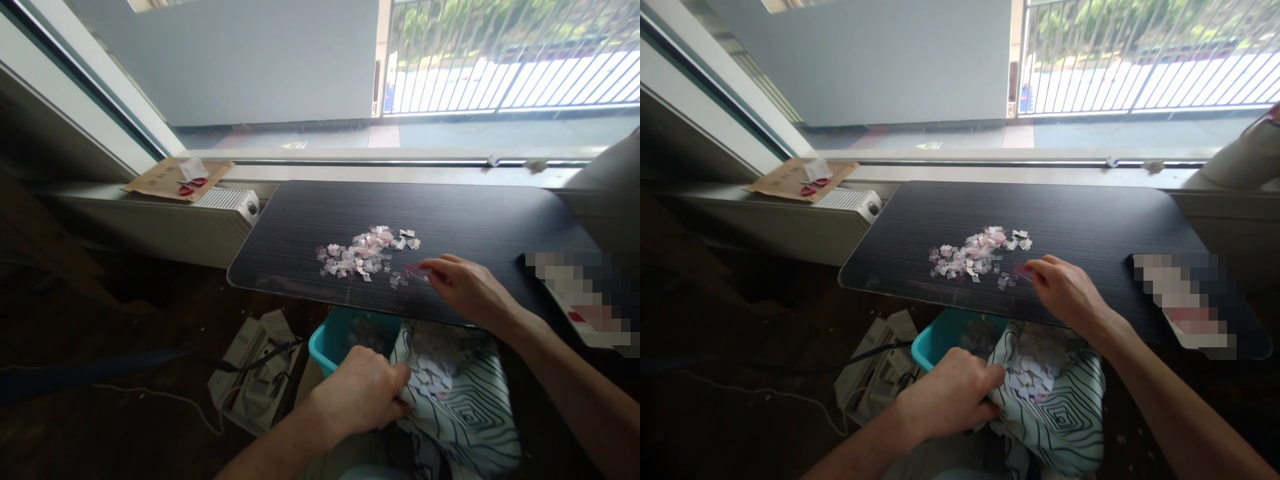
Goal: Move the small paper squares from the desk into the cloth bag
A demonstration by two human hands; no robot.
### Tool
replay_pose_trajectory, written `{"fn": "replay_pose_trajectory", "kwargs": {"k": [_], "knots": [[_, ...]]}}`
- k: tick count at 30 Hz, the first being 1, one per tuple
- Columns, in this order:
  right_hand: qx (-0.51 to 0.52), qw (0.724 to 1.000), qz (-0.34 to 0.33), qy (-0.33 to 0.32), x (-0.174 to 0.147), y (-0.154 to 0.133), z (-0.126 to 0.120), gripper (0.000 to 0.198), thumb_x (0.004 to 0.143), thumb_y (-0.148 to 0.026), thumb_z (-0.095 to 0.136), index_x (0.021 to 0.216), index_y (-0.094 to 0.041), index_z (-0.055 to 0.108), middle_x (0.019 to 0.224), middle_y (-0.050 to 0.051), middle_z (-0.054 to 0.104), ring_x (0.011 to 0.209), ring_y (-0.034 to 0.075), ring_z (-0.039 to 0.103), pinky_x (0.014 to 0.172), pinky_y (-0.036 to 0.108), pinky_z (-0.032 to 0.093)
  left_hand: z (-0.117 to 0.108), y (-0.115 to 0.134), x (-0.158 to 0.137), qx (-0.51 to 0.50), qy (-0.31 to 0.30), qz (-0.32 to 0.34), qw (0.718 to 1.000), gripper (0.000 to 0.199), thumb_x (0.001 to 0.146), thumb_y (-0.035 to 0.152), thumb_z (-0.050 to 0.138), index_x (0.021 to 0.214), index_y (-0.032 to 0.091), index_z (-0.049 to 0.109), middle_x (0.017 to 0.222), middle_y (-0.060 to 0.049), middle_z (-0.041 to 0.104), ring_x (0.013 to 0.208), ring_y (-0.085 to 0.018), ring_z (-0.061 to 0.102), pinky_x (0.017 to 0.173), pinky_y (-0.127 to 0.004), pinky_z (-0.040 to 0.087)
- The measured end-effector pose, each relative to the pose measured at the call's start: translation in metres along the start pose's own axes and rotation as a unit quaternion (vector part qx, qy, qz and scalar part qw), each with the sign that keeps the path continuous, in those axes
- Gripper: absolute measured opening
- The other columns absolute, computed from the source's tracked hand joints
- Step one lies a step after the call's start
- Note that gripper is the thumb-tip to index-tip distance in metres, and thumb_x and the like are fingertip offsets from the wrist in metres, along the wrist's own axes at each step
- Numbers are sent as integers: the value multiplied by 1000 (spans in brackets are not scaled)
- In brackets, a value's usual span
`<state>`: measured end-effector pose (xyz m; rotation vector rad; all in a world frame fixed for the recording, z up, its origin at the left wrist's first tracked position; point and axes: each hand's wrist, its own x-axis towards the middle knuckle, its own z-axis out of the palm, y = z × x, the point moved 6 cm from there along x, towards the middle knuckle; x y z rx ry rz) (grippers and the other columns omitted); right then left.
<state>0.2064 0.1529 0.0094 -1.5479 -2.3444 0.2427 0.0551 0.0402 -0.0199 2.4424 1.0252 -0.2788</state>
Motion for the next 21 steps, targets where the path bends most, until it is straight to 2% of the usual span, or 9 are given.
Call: {"fn": "replay_pose_trajectory", "kwargs": {"k": [4, 9, 12, 18, 21], "knots": [[62, 997, -40, -33, -3, -17, 8, 28, 90, -23, 46, 104, -23, 69, 90, 3, 69, 72, 14, 62, 66, 25, 44, -3, 3, 3, 1, -1, 7, 1000, 27, 82, 43, 63, 94, 19, 62, 77, -7, 71, 75, -27, 69, 63, -30, 48], [26, 999, -12, 17, 24, -6, 12, 29, 89, -22, 46, 106, -21, 69, 93, 5, 68, 76, 16, 61, 65, 26, 43, -4, 7, 4, -3, -2, 12, 1000, 24, 82, 39, 62, 94, 18, 63, 77, -8, 71, 75, -27, 68, 66, -32, 49], [30, 999, -32, -8, 30, -11, 17, 30, 90, -23, 45, 107, -20, 69, 91, 5, 68, 75, 16, 61, 65, 26, 42, -5, 9, 4, -3, -8, 14, 1000, 24, 84, 38, 60, 96, 18, 62, 78, -8, 71, 76, -27, 69, 67, -33, 50], [95, 990, -73, -73, 2, -31, 15, 26, 92, -25, 45, 103, -22, 70, 87, 2, 65, 70, 13, 59, 63, 24, 42, -8, 8, 6, -1, 4, 19, 1000, 25, 84, 40, 60, 94, 17, 62, 77, -7, 71, 74, -27, 68, 65, -33, 50], [91, 995, -25, -32, -7, -17, 9, 26, 92, -24, 47, 106, -21, 68, 89, 3, 65, 70, 13, 60, 63, 24, 42, -8, 9, 8, -5, 6, 26, 1000, 24, 84, 39, 60, 94, 17, 62, 77, -7, 70, 74, -26, 68, 66, -32, 50]]}}
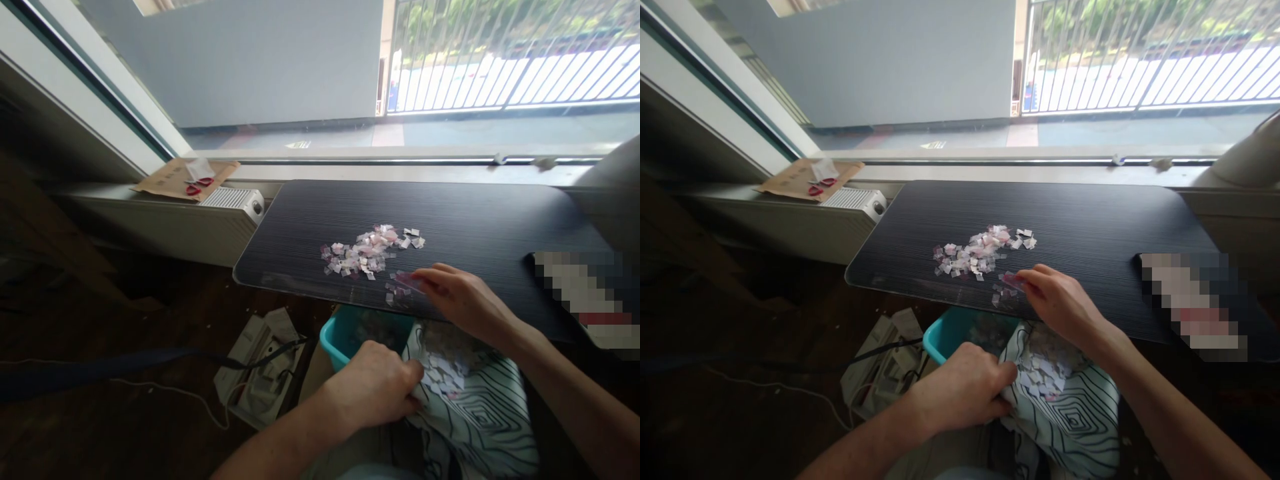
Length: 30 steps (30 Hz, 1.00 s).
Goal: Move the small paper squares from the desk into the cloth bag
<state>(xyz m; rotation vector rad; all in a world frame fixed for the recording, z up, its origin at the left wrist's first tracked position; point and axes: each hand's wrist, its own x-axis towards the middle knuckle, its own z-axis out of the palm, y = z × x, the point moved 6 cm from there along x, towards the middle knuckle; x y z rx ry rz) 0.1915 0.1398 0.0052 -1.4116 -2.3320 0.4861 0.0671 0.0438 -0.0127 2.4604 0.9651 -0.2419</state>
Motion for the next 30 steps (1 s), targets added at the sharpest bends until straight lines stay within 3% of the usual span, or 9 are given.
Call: {"fn": "replay_pose_trajectory", "kwargs": {"k": [3, 9, 15, 17, 23, 30], "knots": [[-23, 998, 38, 44, -9, 9, -2, 26, 91, -23, 48, 107, -18, 67, 89, 4, 64, 70, 14, 60, 64, 26, 42, 0, 0, 1, 7, 1, 2, 1000, 24, 84, 40, 59, 93, 17, 62, 78, -7, 70, 75, -26, 68, 65, -31, 50], [39, 999, -26, -28, -19, -20, 15, 26, 93, -23, 45, 106, -20, 67, 85, 3, 63, 70, 13, 59, 61, 24, 43, 0, 1, 1, 13, 1, 1, 1000, 26, 84, 41, 60, 93, 17, 62, 76, -6, 71, 73, -26, 68, 64, -32, 50], [-26, 996, 34, 77, 7, 11, 2, 26, 91, -24, 48, 107, -17, 68, 87, 4, 63, 68, 15, 58, 65, 27, 43, 0, 1, 1, 14, 16, 0, 1000, 23, 83, 39, 60, 91, 17, 62, 76, -6, 71, 72, -26, 68, 63, -31, 49], [-25, 997, 22, 63, 10, 10, 8, 26, 91, -24, 48, 106, -17, 68, 85, 4, 63, 68, 15, 58, 65, 27, 43, 1, 1, 1, 14, 20, -1, 1000, 23, 84, 39, 59, 89, 17, 63, 75, -6, 71, 71, -26, 68, 62, -31, 49], [41, 997, -63, -35, -7, -32, 25, 26, 93, -21, 44, 106, -20, 67, 89, 4, 64, 74, 14, 59, 64, 24, 43, 1, -1, 1, 7, 3, 2, 1000, 26, 86, 41, 58, 95, 17, 63, 77, -8, 71, 73, -27, 68, 65, -34, 50], [4, 1000, 6, 29, -14, -6, 7, 23, 91, -22, 48, 105, -19, 67, 85, 4, 63, 70, 14, 59, 62, 25, 42, 1, -2, 1, 5, 9, -1, 1000, 25, 85, 40, 60, 94, 17, 63, 79, -8, 71, 75, -27, 68, 66, -33, 49]]}}
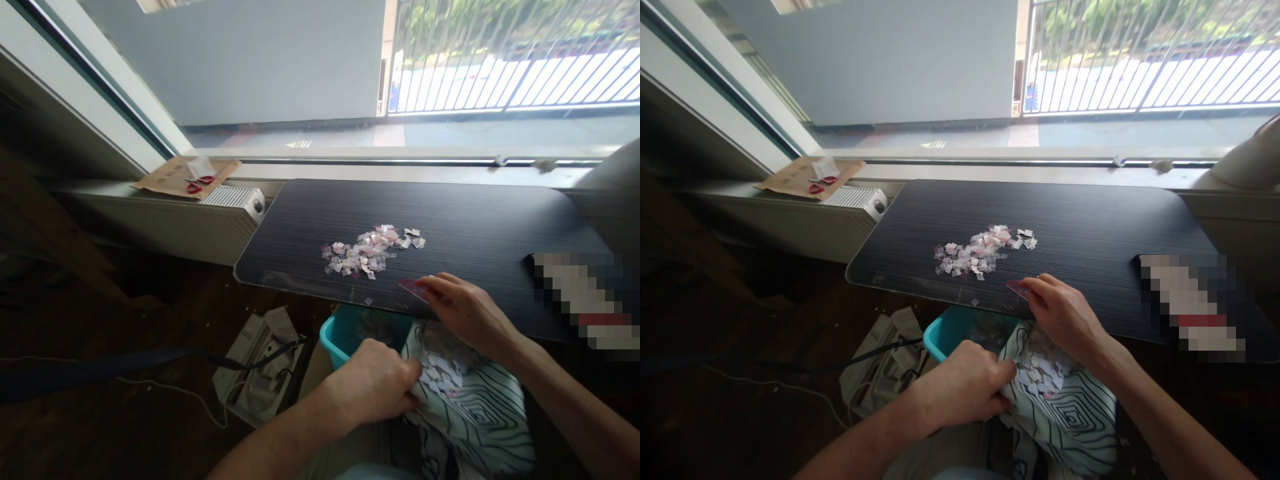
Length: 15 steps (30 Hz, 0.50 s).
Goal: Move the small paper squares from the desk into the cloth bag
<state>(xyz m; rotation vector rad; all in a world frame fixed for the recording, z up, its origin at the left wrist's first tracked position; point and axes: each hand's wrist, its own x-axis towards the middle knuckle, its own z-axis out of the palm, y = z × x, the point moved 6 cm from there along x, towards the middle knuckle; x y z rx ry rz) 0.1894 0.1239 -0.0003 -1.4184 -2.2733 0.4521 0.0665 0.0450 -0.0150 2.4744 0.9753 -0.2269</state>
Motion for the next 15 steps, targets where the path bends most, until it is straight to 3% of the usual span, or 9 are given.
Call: {"fn": "replay_pose_trajectory", "kwargs": {"k": [5, 10, 15], "knots": [[50, 995, -55, -72, 0, -25, 20, 25, 92, -20, 46, 106, -20, 67, 89, 4, 64, 74, 14, 59, 64, 24, 43, 2, -1, 0, 11, 2, 3, 1000, 26, 84, 42, 61, 94, 17, 63, 76, -7, 71, 73, -28, 68, 63, -33, 49], [27, 997, -61, -45, 13, -37, 28, 27, 93, -21, 43, 105, -19, 67, 88, 5, 64, 74, 15, 58, 65, 26, 42, 1, -6, -6, 13, -3, -16, 1000, 27, 84, 42, 61, 96, 17, 63, 75, -7, 71, 72, -28, 68, 62, -32, 49], [53, 987, -114, -104, 2, -46, 25, 28, 92, -18, 43, 106, -20, 68, 87, 5, 64, 76, 14, 59, 66, 24, 44, -1, -18, -22, 7, 4, -48, 999, 25, 82, 41, 64, 91, 18, 62, 75, -6, 70, 71, -27, 68, 59, -30, 47]]}}
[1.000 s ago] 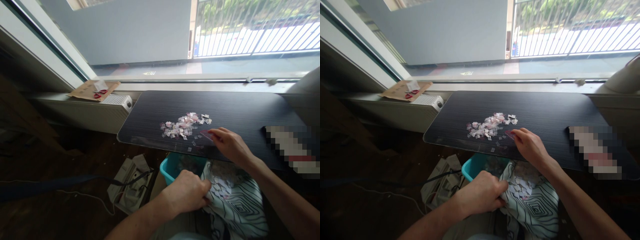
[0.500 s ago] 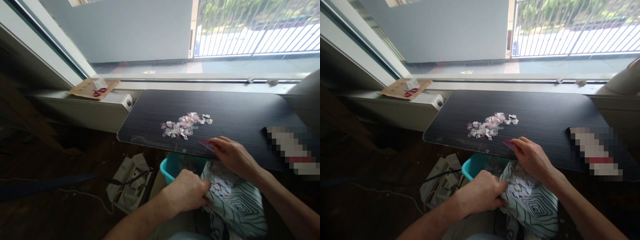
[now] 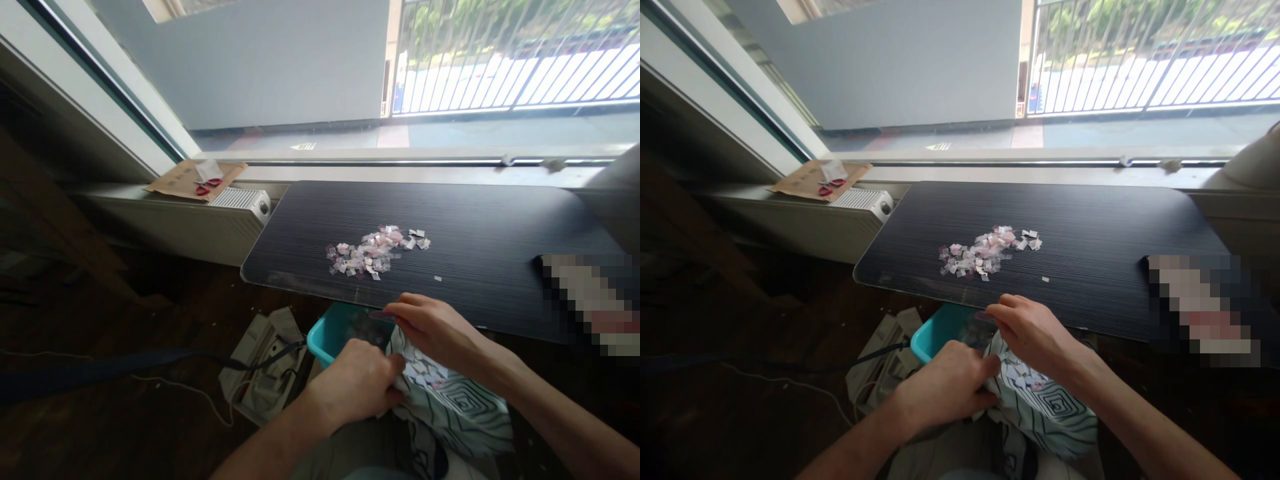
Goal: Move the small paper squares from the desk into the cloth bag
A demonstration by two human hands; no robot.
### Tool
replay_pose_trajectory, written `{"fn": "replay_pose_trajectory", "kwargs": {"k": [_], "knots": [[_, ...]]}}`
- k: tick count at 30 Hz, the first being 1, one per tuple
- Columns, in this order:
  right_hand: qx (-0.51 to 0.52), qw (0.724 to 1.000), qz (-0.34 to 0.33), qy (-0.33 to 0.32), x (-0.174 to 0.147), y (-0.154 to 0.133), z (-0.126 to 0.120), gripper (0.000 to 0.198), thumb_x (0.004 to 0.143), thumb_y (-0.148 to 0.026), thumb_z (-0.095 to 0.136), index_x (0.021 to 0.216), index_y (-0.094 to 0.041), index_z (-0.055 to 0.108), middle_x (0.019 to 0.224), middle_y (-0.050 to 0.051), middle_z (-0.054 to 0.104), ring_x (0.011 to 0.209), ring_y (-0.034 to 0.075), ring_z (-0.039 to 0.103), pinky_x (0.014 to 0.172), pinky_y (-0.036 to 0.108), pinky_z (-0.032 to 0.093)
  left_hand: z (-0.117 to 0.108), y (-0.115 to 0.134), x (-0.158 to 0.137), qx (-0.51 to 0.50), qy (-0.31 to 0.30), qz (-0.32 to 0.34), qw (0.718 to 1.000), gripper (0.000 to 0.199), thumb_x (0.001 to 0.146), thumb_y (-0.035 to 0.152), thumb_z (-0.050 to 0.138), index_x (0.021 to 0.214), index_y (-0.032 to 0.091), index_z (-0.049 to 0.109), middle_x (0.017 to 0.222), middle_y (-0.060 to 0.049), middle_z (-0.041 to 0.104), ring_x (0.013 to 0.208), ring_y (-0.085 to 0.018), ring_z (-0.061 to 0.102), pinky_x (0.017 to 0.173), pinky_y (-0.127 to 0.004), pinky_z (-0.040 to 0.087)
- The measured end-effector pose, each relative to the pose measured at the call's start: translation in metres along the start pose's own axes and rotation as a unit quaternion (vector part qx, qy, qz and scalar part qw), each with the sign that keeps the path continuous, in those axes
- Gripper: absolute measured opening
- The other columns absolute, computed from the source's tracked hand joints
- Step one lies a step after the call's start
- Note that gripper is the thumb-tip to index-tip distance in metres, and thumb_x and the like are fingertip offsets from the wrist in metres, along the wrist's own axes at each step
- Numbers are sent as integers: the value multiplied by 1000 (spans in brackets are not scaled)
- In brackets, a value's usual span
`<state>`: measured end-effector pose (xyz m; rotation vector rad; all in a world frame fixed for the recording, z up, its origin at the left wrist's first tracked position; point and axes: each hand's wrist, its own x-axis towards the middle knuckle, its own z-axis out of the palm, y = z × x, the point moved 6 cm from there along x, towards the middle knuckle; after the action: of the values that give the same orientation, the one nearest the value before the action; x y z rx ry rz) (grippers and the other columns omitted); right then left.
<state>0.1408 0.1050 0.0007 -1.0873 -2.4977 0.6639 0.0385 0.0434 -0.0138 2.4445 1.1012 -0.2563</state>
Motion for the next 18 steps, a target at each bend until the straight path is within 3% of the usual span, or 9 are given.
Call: {"fn": "replay_pose_trajectory", "kwargs": {"k": [2, 5, 7, 10, 15, 18], "knots": [[-2, 999, 22, 23, -11, 13, -15, 29, 93, -20, 43, 109, -22, 68, 86, 4, 64, 72, 13, 59, 64, 23, 44, 0, -6, -7, -6, 7, -9, 1000, 22, 81, 39, 65, 89, 19, 61, 77, -5, 71, 72, -27, 68, 59, -29, 47], [-58, 984, 101, 136, -29, 53, -49, 27, 92, -29, 47, 108, -23, 68, 85, 3, 64, 64, 12, 57, 60, 24, 44, 1, -14, -13, -17, 9, -27, 999, 17, 81, 35, 65, 86, 20, 61, 78, -3, 70, 72, -25, 68, 60, -27, 46], [-96, 971, 138, 168, -38, 79, -63, 28, 91, -32, 48, 105, -21, 70, 85, 4, 65, 64, 14, 59, 59, 26, 44, 1, -19, -14, -22, 10, -42, 999, 15, 81, 33, 64, 83, 20, 60, 78, -2, 70, 73, -24, 67, 61, -26, 45], [-93, 975, 137, 150, -46, 94, -64, 30, 91, -33, 46, 105, -21, 70, 86, 5, 66, 65, 15, 60, 57, 27, 45, 1, -23, -12, -32, 19, -55, 998, 10, 81, 30, 63, 82, 20, 60, 79, -1, 69, 74, -23, 67, 61, -24, 44], [-34, 995, 75, 48, -57, 67, -46, 26, 93, -29, 46, 103, -23, 69, 87, 4, 65, 67, 12, 60, 60, 23, 46, -1, -24, -12, -60, 19, -66, 996, 10, 80, 29, 64, 80, 21, 59, 76, 0, 69, 73, -21, 66, 60, -23, 41], [-30, 995, 78, 52, -60, 60, -48, 25, 92, -27, 47, 103, -22, 69, 85, 4, 65, 64, 12, 59, 59, 23, 45, -2, -23, -13, -58, 24, -70, 996, 10, 80, 30, 63, 79, 21, 59, 74, 0, 68, 72, -21, 65, 59, -23, 40]]}}
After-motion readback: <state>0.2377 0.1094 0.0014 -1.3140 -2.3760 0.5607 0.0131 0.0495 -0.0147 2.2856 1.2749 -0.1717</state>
